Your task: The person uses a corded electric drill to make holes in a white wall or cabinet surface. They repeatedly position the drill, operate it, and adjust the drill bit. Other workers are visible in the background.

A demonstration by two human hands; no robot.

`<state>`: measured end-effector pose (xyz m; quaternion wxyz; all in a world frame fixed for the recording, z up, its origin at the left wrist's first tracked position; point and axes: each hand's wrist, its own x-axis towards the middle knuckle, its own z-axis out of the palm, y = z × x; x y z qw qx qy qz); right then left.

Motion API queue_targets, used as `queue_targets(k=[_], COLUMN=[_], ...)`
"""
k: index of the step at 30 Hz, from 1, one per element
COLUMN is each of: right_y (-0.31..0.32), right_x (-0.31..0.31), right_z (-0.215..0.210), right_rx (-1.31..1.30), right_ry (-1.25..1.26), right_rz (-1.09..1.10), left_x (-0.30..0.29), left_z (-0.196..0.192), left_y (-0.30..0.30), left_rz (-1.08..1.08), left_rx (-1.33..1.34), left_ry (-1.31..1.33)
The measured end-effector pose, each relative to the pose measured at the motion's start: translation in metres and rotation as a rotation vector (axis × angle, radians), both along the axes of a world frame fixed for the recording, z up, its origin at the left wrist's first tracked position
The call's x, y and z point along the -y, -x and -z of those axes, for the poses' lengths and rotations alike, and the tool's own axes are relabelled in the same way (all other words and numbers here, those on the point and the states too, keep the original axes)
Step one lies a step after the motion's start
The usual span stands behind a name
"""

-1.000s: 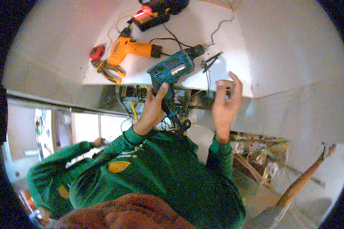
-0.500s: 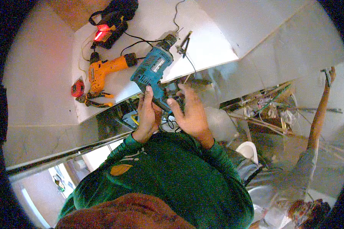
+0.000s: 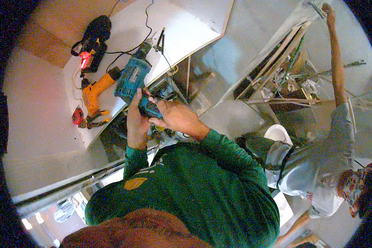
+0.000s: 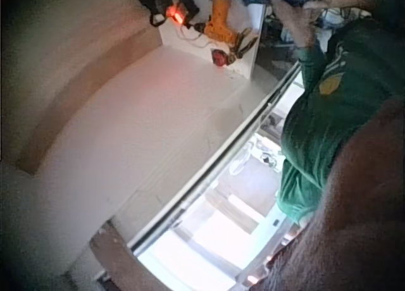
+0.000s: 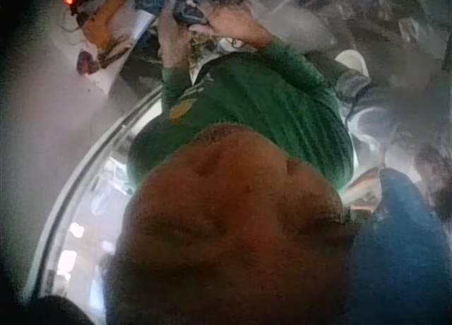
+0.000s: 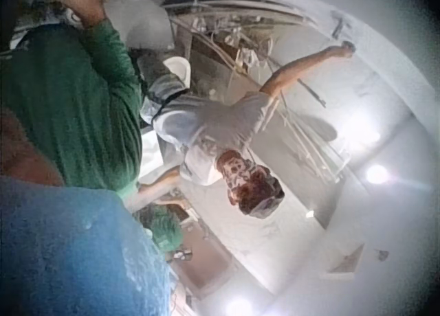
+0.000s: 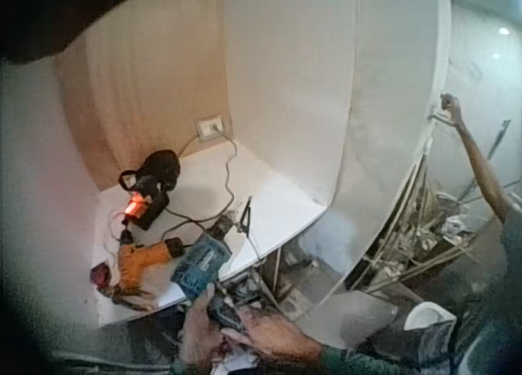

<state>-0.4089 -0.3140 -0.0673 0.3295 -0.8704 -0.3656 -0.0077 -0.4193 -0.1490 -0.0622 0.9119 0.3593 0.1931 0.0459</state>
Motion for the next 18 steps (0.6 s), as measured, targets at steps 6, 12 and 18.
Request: queue_targets(k=[6,12,18], right_y=[0.004,0.042,0.111], right_x=[0.018,0.048,0.091], right_z=[-0.008,-0.019,-0.053], right_rx=[0.154,0.175,0.042], right_ry=[-0.085,-0.048,-0.082], right_rz=[-0.054,0.041,0.148], left_x=[0.019,0.029,0.037], left_z=[0.017,0.022,0.017], left_y=[0.006,0.029,0.022], left_rz=[-0.115,0.081,0.658], left_rx=[0.116,0.277,0.622], left_ry=[-0.016,-0.038,0.129])
